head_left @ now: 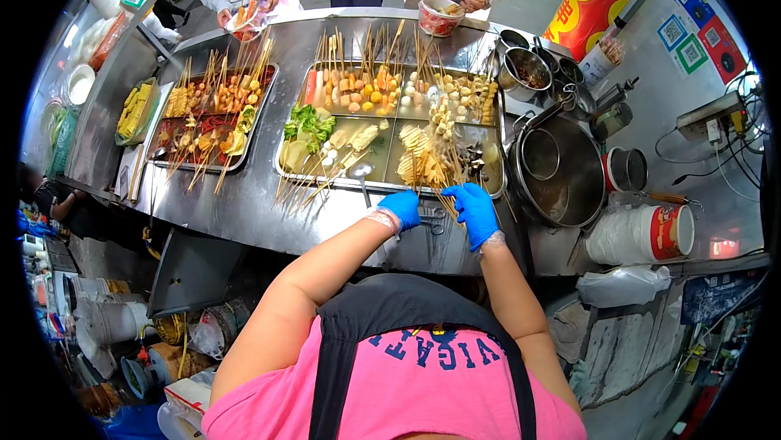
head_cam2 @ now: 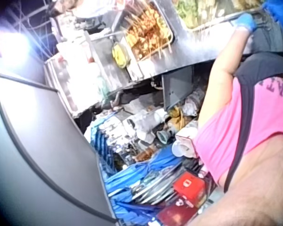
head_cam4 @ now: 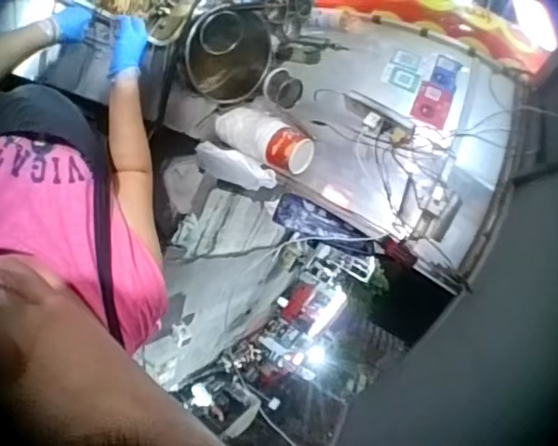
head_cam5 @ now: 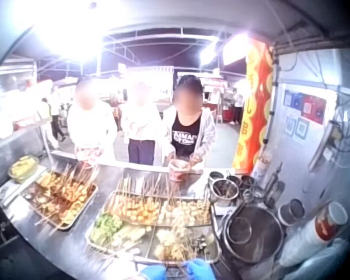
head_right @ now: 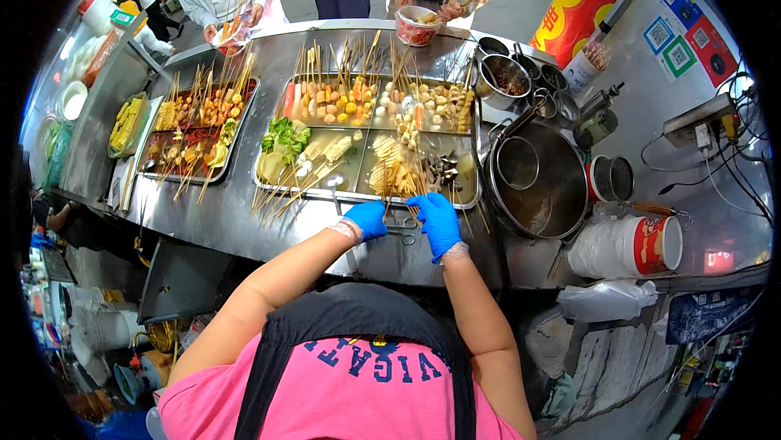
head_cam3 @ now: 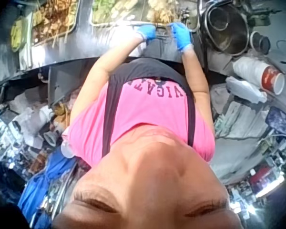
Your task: The person assembles a mixed skewer dish by selecting various cooked items from trays, placing them into a paper cup, and adding sauce. They use tongs to handle the food and a ladle to pour sauce from a large container.
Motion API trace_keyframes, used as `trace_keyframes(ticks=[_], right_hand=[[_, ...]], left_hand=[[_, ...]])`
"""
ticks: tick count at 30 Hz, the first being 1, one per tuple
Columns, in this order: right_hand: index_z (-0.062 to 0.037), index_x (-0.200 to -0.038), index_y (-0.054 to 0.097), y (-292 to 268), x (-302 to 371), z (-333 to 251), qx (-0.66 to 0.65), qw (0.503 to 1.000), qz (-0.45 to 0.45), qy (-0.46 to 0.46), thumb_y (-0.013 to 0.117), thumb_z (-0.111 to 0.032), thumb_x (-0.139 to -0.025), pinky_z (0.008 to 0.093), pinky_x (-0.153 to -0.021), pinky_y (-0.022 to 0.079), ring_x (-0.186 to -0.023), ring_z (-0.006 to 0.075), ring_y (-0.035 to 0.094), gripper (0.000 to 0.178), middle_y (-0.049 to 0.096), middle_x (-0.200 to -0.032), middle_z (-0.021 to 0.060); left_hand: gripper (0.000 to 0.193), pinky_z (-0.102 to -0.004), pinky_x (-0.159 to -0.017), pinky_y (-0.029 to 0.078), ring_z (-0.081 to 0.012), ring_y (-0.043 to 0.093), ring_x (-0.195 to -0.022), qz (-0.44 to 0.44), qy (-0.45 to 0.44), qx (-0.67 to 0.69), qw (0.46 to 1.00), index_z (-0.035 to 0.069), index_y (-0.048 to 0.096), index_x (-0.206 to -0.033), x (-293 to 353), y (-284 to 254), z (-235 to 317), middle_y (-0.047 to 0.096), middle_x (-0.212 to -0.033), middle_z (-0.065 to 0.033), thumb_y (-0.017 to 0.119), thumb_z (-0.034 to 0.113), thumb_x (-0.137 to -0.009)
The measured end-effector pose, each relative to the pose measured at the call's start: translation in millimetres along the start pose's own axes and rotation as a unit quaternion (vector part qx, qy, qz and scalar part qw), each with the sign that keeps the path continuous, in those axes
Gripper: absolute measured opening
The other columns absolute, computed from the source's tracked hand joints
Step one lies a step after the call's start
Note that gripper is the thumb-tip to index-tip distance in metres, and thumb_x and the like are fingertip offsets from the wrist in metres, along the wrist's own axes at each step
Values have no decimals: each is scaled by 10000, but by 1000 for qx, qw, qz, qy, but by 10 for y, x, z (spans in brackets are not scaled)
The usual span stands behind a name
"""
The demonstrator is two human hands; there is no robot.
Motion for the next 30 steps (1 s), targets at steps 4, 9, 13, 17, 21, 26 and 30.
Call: trace_keyframes(ticks=[4, 9, 13, 17, 21, 26, 30], right_hand=[[-85, -888, 661, 141, -30, -14, -61, 998, -6, 34, 479, -138, -832, 196, -470, 365, -584, 61, 425, 198, 438, -692, -3], [-76, -908, 686, 467, -196, 57, -163, 980, -26, 109, 513, -158, -775, 233, -487, 385, -548, 107, 436, 234, 473, -693, 26], [-74, -861, 681, 797, -424, 285, -273, 936, 9, 221, 593, -176, -742, 251, -427, 297, -474, 107, 364, 180, 436, -601, 10], [-55, -825, 678, 883, -668, 481, -260, 922, 20, 286, 603, -146, -754, 251, -433, 292, -483, 105, 354, 137, 444, -626, -2], [-52, -839, 671, 982, -791, 657, -205, 938, 13, 279, 576, -171, -765, 279, -461, 365, -500, 135, 407, 169, 499, -678, 30], [-53, -881, 654, 1289, -779, 822, -189, 933, -25, 305, 559, -203, -788, 306, -490, 430, -528, 163, 473, 201, 528, -663, 39], [-22, -822, 626, 1180, -1115, 1250, 207, 972, -82, 76, 534, -225, -825, 356, -530, 474, -644, 226, 596, 223, 604, -734, 117]], left_hand=[[391, -420, -726, 486, -366, 604, -836, 20, 38, 51, 998, 9, 556, -936, -47, 64, 127, 612, -878, -224, 674, 252, -652], [383, -430, -727, 481, -361, 596, -847, 68, 90, 132, 985, 85, 557, -1007, -99, 155, 168, 615, -930, -199, 657, 283, -694], [672, -443, -734, 483, -364, 595, -867, 106, 208, 126, 964, 131, 347, -1282, -118, 296, 118, 617, -923, -193, 662, 338, -725], [790, -456, -725, 467, -391, 584, -861, -2, 131, 197, 972, 36, 219, -1334, 58, 250, 34, 603, -936, -235, 604, 436, -772], [687, -406, -778, 455, -362, 580, -903, 8, 149, 273, 950, -48, 317, -1253, 424, 85, 2, 586, -991, -257, 583, 397, -801], [692, -359, -861, 442, -303, 579, -976, -68, 156, 303, 937, -43, 310, -1303, 1033, -48, -222, 582, -1079, -214, 585, 371, -822], [644, -312, -838, 446, -207, 581, -941, -111, 175, 365, 908, -28, 295, -1342, 1350, -118, -307, 596, -1056, -138, 561, 311, -864]])
Point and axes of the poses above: each hand's wrist, its own x-axis away from the middle knuckle, its own y-axis out of the palm, z = x × y, the point moved 8 cm from there along -x, towards the middle knuckle
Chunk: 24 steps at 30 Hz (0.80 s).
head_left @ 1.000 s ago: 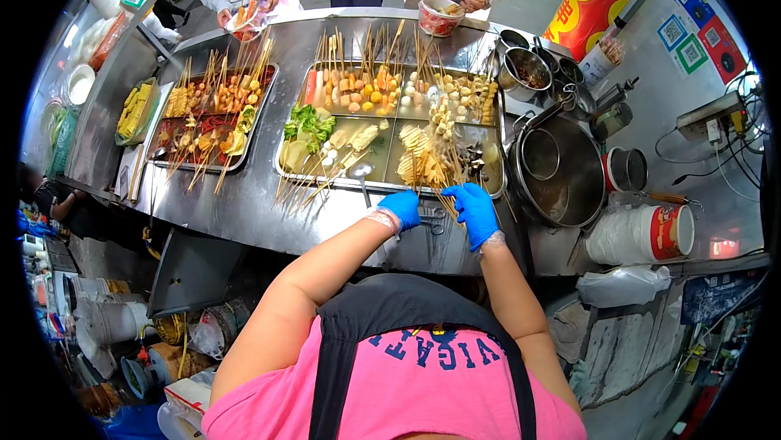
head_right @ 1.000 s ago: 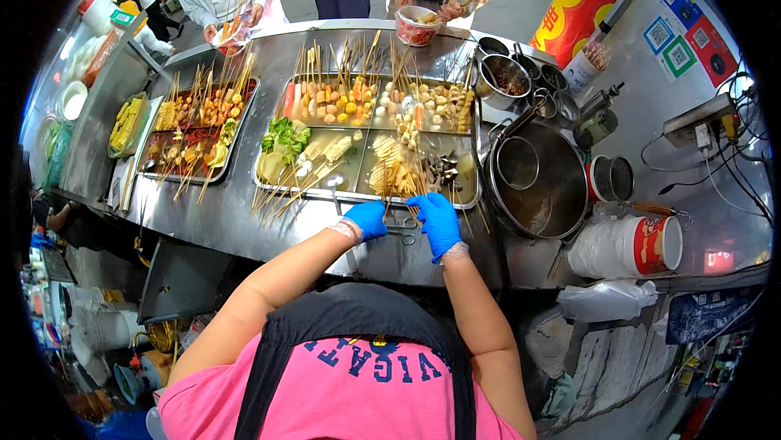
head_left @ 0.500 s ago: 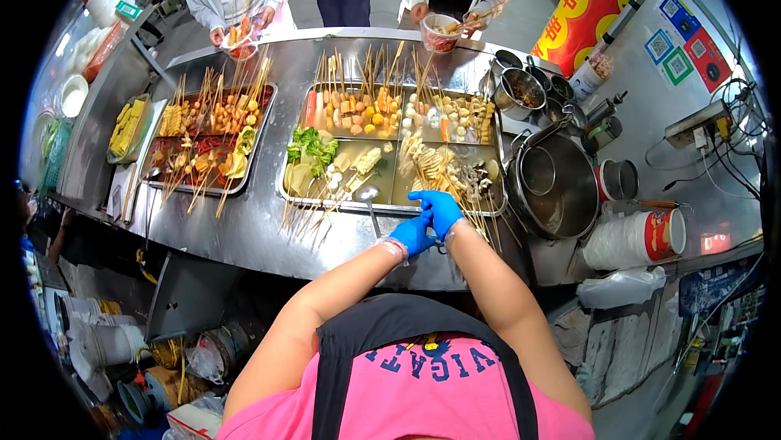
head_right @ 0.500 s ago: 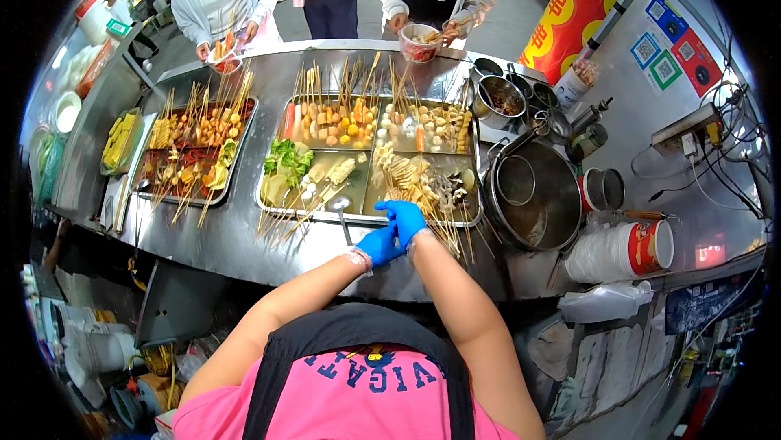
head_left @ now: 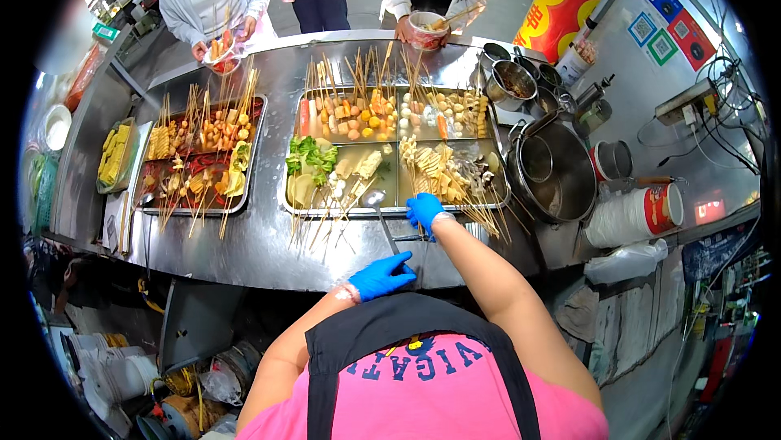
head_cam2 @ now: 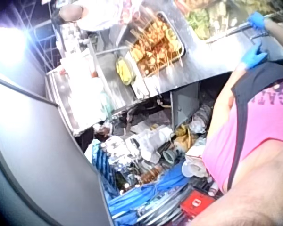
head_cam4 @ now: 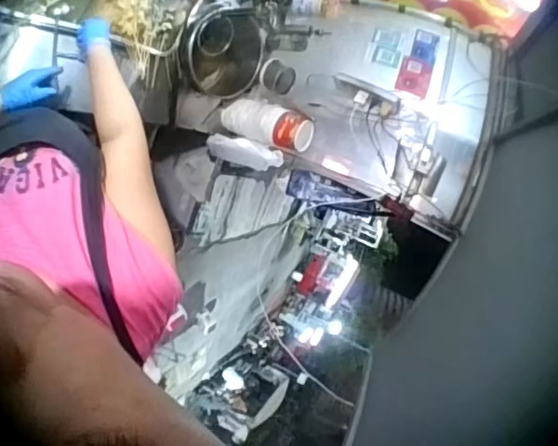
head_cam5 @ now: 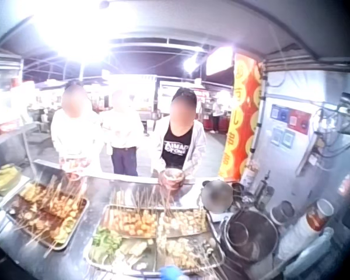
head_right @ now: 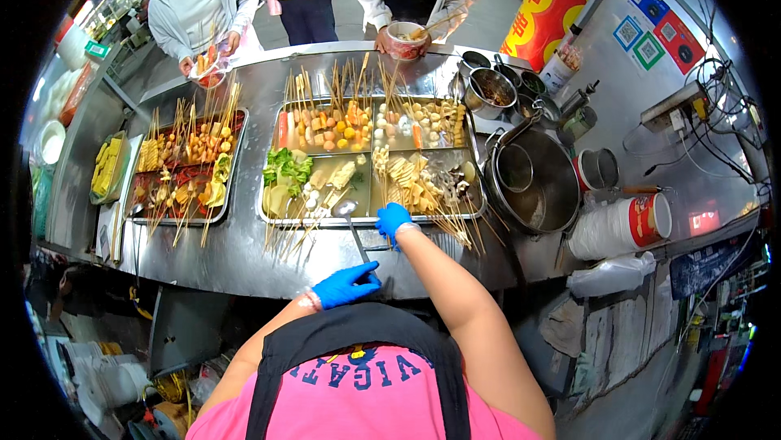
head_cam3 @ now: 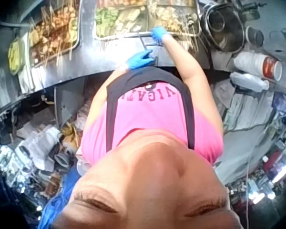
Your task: The person assembles a mixed skewer dish by selecting various cooked items from trays, placing them into a paper cup, and adding sauce. They use tongs to handle the food and a ladle to pour sauce from a large container.
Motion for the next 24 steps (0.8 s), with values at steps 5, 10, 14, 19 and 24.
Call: trace_keyframes(ticks=[5, 10, 14, 19, 24], right_hand=[[-60, -820, 675, -194, 718, -1048, 340, 940, 30, 1, 483, -168, -810, 422, -683, 508, -818, 349, 623, 221, 636, -863, 183], [-47, -759, 625, -596, 1694, -1340, 154, 979, 132, 5, 477, -331, -873, 404, -621, 479, -711, 319, 607, 340, 625, -772, 163], [-31, -731, 614, -789, 2319, -831, -38, 980, 161, 110, 491, -385, -872, 357, -604, 476, -637, 259, 595, 400, 612, -686, 127], [-38, -573, 572, -751, 2643, -187, -277, 944, 151, 94, 463, -407, -899, 296, -442, 400, -416, 150, 478, 505, 529, -503, 88], [-87, -462, 467, -505, 2670, 5, -584, 797, 73, 135, 416, -452, -914, 252, -338, 278, -296, 115, 330, 583, 442, -400, 57]], left_hand=[[552, -269, -829, 447, -147, 549, -948, 44, -36, 94, 994, 62, 330, -1359, 425, -189, -129, 576, -1057, -96, 566, 191, -877], [521, -254, -770, 463, -136, 557, -894, 103, -32, 117, 987, 104, 363, -1350, 685, -422, -38, 594, -1055, -73, 561, 126, -870], [436, -207, -613, 393, -75, 443, -654, 181, -62, 67, 979, 100, 512, -1235, 679, -548, -21, 452, -715, 9, 624, 146, -816], [215, -237, -569, 381, -89, 436, -567, 264, -46, 64, 961, 41, 643, -852, 478, -546, 46, 523, -617, -11, 624, 254, -825], [285, -246, -606, 394, -91, 481, -602, 234, -31, 91, 968, 25, 650, -730, 181, -385, 161, 596, -672, -36, 584, 272, -855]])
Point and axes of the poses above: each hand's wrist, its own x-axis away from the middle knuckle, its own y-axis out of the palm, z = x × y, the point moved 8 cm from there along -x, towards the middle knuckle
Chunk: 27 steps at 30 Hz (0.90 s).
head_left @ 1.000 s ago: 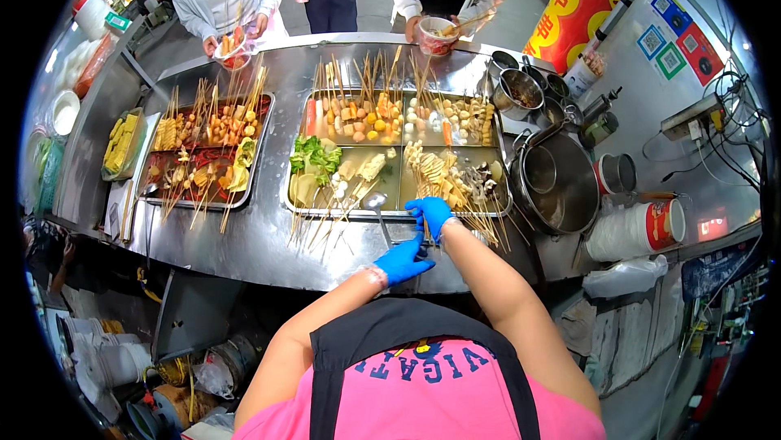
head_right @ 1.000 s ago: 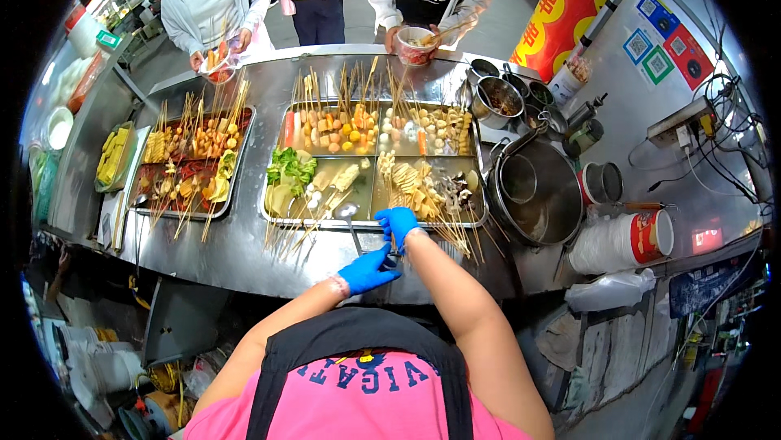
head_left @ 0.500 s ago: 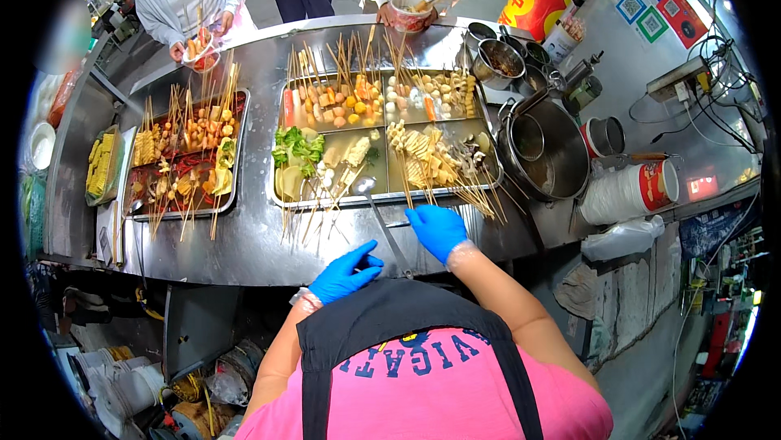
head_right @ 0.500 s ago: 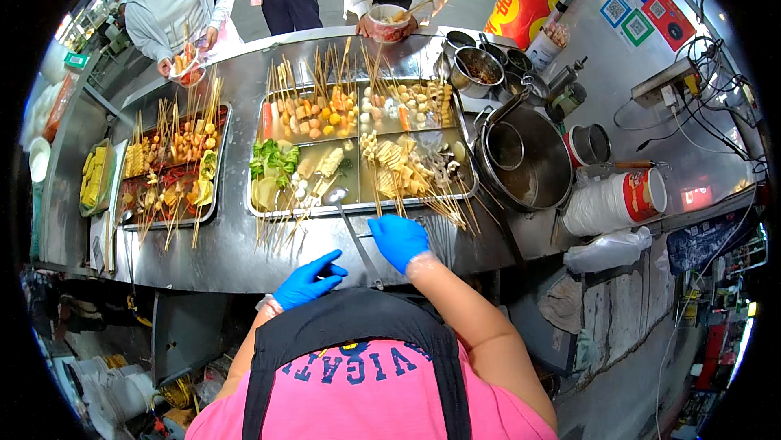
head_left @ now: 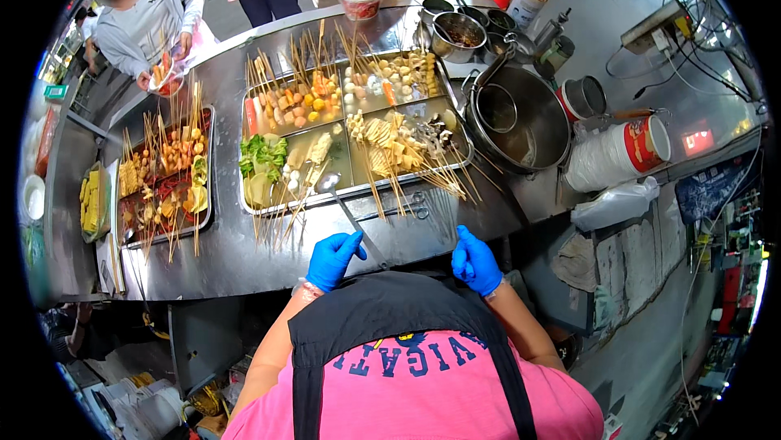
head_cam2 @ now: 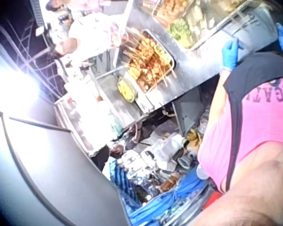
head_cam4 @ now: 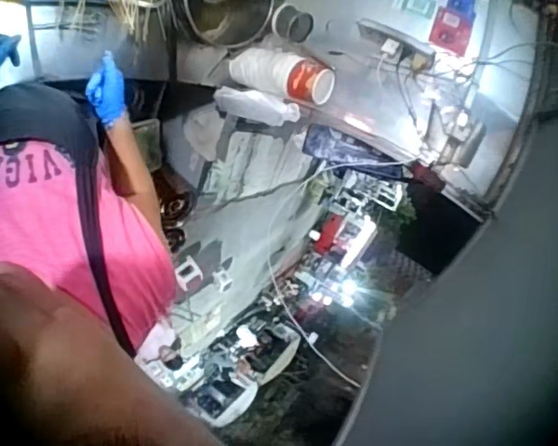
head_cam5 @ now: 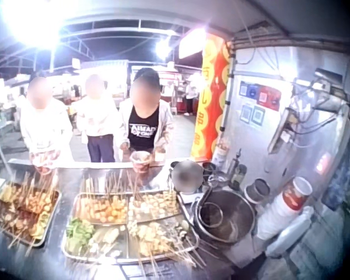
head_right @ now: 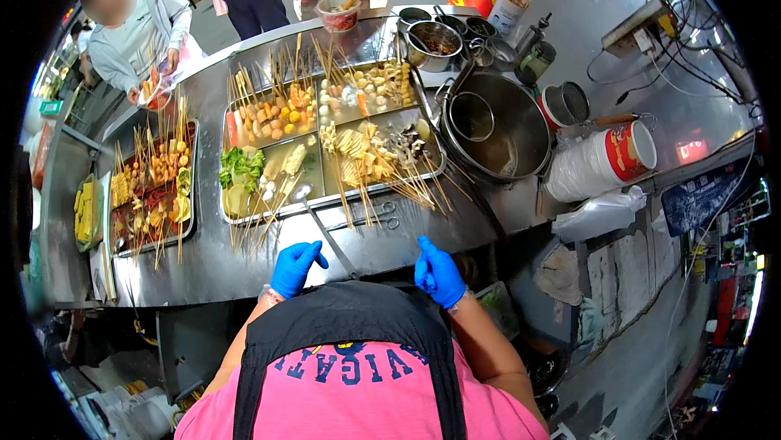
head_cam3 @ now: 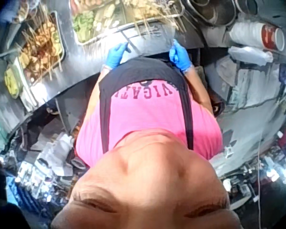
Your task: The person assembles a mixed skewer dish by selecting various cooked items from trays, placing them into a paper cup, and adding sauce. They use tongs to handle the food and a ladle to pour sauce from a large container.
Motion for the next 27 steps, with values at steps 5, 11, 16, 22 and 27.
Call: trace_keyframes(ticks=[5, 11, 16, 22, 27], right_hand=[[-31, -540, 580, 120, 63, -95, 102, 995, -19, 13, 414, -441, -914, 234, -387, 303, -348, 107, 349, 579, 430, -401, 52], [-47, -924, 618, 836, -388, -607, 451, 880, -9, -148, 470, -343, -877, 336, -625, 469, -706, 232, 598, 334, 617, -814, 143], [25, -907, 575, 1410, -1376, -351, 775, 601, 6, -197, 520, -214, -816, 444, -654, 498, -764, 334, 632, 262, 635, -817, 198], [158, -1317, 169, 1434, -1718, -75, 814, 562, 51, -137, 531, -94, -780, 447, -578, 498, -695, 287, 650, 695, 645, -806, 185], [55, -1328, 255, 1324, -1561, -272, 708, 660, 105, -229, 485, -124, -793, 451, -622, 488, -723, 343, 623, 609, 613, -898, 196]], left_hand=[[228, -244, -690, 454, -111, 577, -740, 18, -39, -30, 999, 18, 608, -979, -198, 181, -193, 639, -846, -61, 577, 210, -861], [291, -255, -730, 472, -143, 610, -821, 17, 1, 24, 1000, 26, 557, -1105, -356, 229, -26, 633, -896, -99, 577, 181, -859], [266, -240, -713, 456, -121, 573, -774, 17, -20, 57, 998, 23, 566, -1098, -139, 165, -5, 620, -869, -75, 549, 163, -873], [285, -218, -652, 424, -94, 538, -719, 48, -58, 106, 992, 89, 587, -1109, 250, -167, -337, 634, -838, -48, 546, 249, -876], [303, -212, -641, 419, -87, 539, -707, 63, -67, 122, 988, 90, 584, -1109, 382, -379, -470, 638, -820, -45, 559, 279, -874]])
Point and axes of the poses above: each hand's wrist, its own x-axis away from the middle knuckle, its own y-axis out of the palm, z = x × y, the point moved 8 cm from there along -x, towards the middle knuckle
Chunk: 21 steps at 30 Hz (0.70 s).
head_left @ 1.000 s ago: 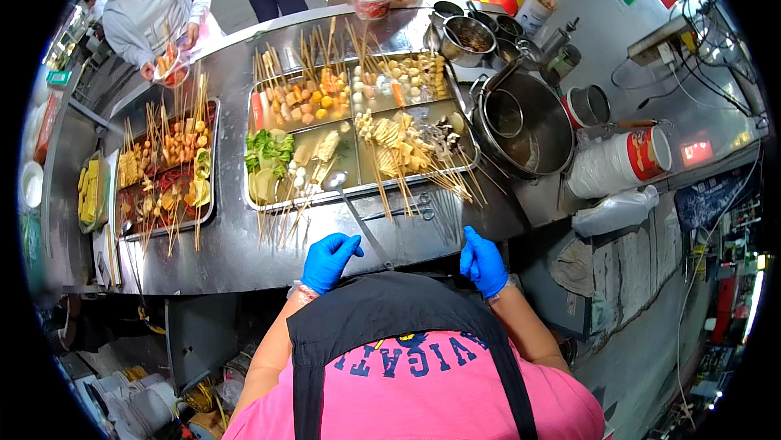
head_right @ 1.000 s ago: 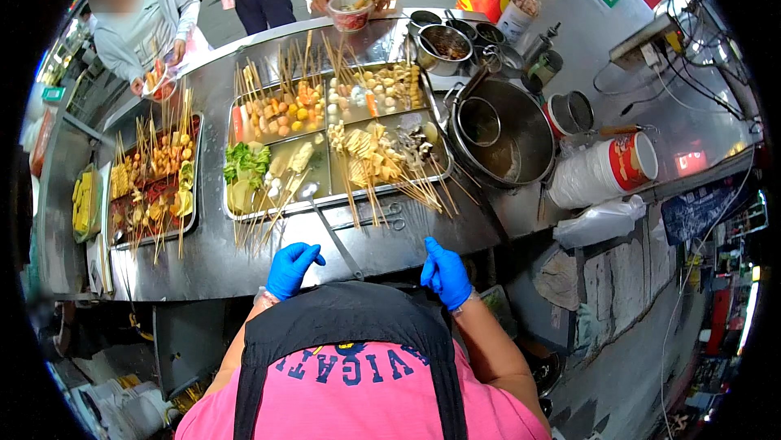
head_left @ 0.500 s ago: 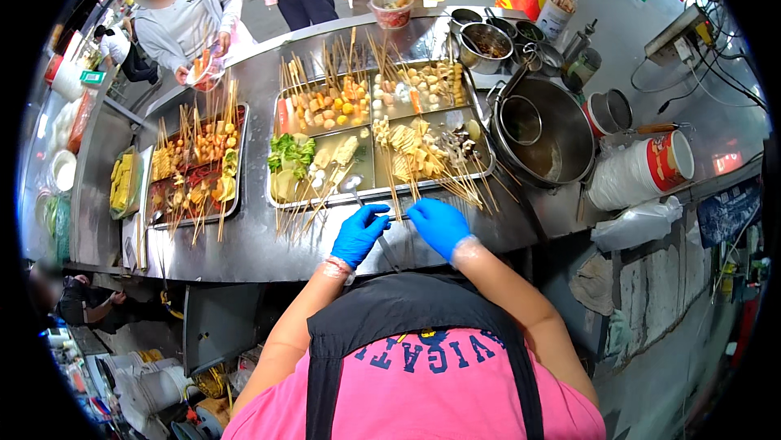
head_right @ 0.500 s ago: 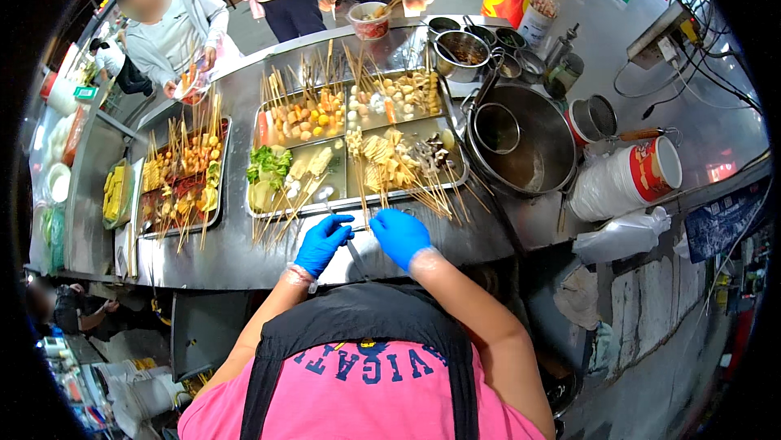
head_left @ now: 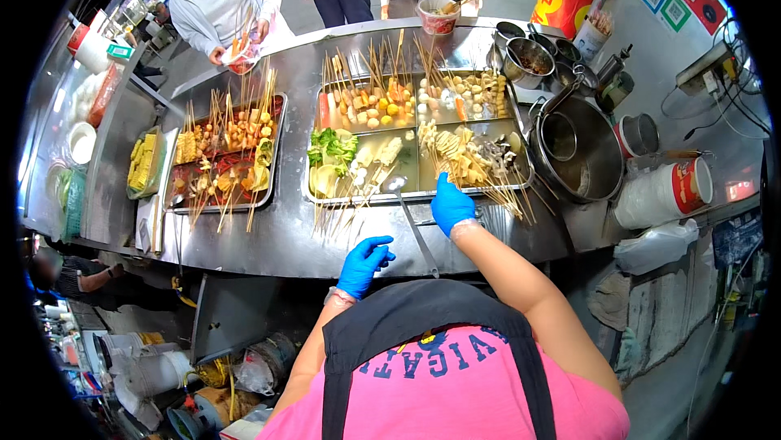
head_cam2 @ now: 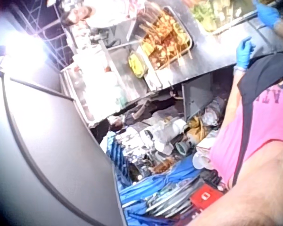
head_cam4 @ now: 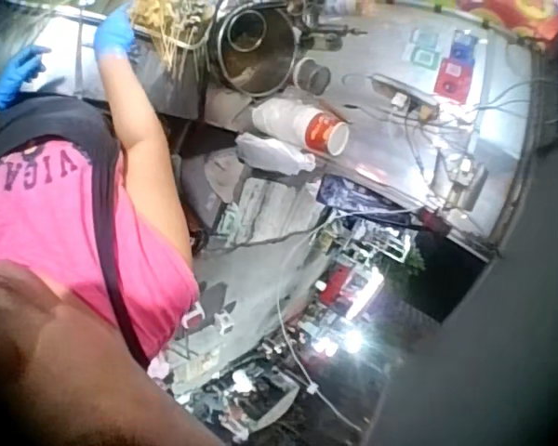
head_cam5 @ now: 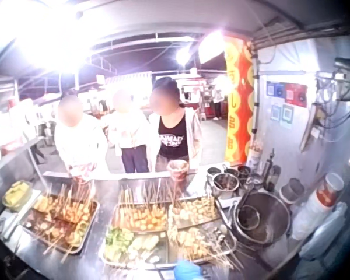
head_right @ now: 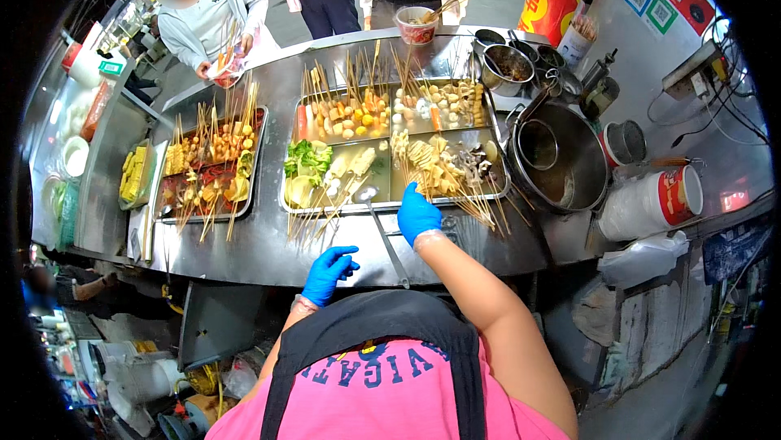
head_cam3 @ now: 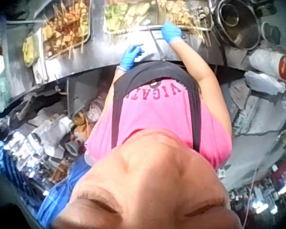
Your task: The person assembles a mixed skewer dish by selecting various cooked items from trays, placing them into a paper cup, and adding sauce. They use tongs to handle the food and a ladle to pour sauce from a large container.
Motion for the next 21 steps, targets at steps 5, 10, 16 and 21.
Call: trace_keyframes(ticks=[5, 10, 16, 21], right_hand=[[-69, -1282, 375, -136, 276, 75, -56, 998, -2, 39, 448, -110, -796, 480, -681, 456, -786, 407, 581, 493, 580, -964, 247], [-18, -1287, 361, 37, 179, 77, -41, 998, -54, 17, 440, -140, -806, 475, -713, 459, -821, 399, 582, 502, 577, -983, 247], [38, -1275, 352, 120, 131, 71, -43, 997, -65, 11, 415, -127, -819, 467, -749, 462, -857, 387, 584, 489, 575, -1011, 244], [67, -1260, 343, 67, 222, -51, 31, 994, -105, 5, 398, -106, -832, 471, -718, 478, -835, 384, 603, 464, 593, -990, 239]], left_hand=[[296, -212, -645, 420, -88, 536, -697, -15, -5, 21, 1000, 75, 581, -1106, -31, -65, -68, 638, -819, -51, 559, 261, -876], [295, -214, -654, 425, -88, 536, -701, -45, -6, 13, 999, 75, 579, -1111, -104, -40, -47, 637, -825, -52, 557, 254, -878], [300, -217, -665, 429, -94, 547, -714, -63, -6, 12, 998, 69, 578, -1115, -116, -54, -45, 637, -836, -55, 564, 250, -876], [313, -222, -671, 432, -100, 555, -730, -65, -22, 6, 998, 70, 574, -1123, -112, -91, -117, 636, -840, -56, 572, 258, -872]])
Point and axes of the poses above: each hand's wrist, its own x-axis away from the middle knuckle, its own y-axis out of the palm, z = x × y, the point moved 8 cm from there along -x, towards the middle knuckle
